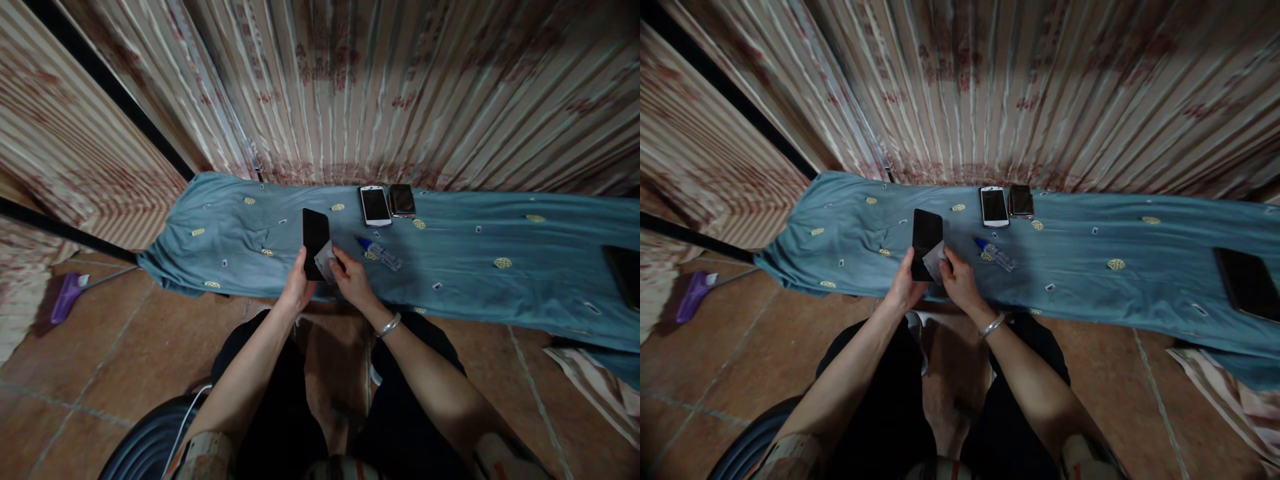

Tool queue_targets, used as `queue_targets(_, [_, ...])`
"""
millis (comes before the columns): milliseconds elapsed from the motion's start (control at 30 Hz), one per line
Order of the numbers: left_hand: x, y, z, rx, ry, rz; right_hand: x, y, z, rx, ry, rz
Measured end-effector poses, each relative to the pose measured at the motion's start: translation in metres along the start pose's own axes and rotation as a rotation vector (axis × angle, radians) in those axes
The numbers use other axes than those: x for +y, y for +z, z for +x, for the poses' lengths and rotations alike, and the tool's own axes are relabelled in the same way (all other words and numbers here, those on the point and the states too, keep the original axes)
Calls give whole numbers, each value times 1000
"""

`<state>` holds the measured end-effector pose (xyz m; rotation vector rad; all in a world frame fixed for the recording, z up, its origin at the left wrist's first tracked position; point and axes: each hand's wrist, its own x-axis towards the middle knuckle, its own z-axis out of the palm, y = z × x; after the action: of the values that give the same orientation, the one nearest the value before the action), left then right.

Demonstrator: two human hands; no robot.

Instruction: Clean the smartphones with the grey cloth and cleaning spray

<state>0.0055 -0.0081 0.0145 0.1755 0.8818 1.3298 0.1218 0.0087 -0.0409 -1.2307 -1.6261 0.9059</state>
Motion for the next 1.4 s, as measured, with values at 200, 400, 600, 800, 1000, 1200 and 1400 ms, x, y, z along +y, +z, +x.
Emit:
queue_targets(200, [5, 0, 3, 50, 18, -36, -5, -3, -9, -84, 16, 21])
queue_targets(400, [12, -5, 6, 38, -21, 2, -16, -4, -21, -154, 5, 22])
queue_targets(600, [17, -9, 6, 14, -26, -24, -18, -14, -25, -249, -97, -47])
queue_targets(800, [13, -8, 7, 28, -11, -36, -14, -18, -27, -262, -298, -433])
queue_targets(1000, [12, -6, 7, 6, 22, -58, -17, -20, -27, -204, -415, -548])
queue_targets(1200, [6, -11, 9, -5, 53, 28, -20, -17, -28, -198, -482, -499])
queue_targets(1400, [0, -12, 10, 28, 19, 29, -28, -15, -31, -153, -508, -427])
